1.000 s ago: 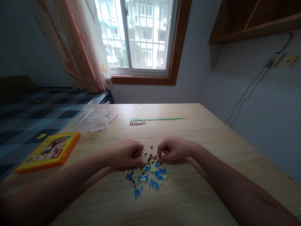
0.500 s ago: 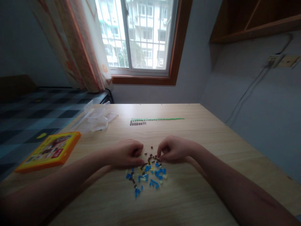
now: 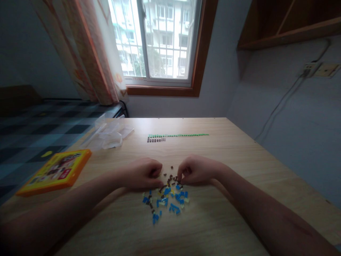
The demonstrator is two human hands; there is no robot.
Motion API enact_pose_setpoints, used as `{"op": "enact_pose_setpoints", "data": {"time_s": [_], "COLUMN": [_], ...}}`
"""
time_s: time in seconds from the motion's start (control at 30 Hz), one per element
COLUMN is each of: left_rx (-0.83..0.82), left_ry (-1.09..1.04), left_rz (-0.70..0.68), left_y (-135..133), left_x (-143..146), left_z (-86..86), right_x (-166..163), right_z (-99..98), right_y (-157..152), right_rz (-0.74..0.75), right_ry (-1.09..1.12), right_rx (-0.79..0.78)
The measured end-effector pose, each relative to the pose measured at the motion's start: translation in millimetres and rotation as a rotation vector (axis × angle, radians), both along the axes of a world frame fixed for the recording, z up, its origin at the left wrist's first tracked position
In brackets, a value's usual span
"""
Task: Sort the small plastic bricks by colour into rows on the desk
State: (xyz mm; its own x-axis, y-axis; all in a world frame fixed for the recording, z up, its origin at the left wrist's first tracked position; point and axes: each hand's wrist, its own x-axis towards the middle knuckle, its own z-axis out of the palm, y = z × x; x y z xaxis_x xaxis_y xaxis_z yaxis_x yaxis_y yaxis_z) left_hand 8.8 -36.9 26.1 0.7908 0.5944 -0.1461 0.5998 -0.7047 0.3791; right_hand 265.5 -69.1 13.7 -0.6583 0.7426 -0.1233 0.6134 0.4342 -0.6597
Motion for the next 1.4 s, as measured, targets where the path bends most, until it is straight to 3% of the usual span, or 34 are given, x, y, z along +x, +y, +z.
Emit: {"op": "enact_pose_setpoints", "data": {"time_s": [0.2,0.57,0.77,1.03,1.4], "left_rx": [0.003,-0.010,-0.003,-0.013,-0.022], "left_ry": [-0.004,-0.003,0.000,-0.005,-0.001], "left_rz": [-0.004,0.003,0.010,0.011,-0.006], "left_y": [1.6,0.8,-0.3,0.5,0.1], "left_x": [-0.8,-0.2,0.1,0.9,1.0], "left_z": [-2.2,0.6,1.6,1.2,3.5], "right_x": [3.8,3.4,2.4,4.0,6.3], "right_z": [0.5,0.1,5.2,-5.8,-5.5], "right_y": [4.0,5.4,3.1,4.9,5.1], "right_rz": [-0.010,-0.024,-0.028,0.040,0.051], "right_ry": [0.024,-0.004,0.035,0.045,0.048], "right_rx": [-0.088,-0.045,-0.117,-0.037,-0.075]}}
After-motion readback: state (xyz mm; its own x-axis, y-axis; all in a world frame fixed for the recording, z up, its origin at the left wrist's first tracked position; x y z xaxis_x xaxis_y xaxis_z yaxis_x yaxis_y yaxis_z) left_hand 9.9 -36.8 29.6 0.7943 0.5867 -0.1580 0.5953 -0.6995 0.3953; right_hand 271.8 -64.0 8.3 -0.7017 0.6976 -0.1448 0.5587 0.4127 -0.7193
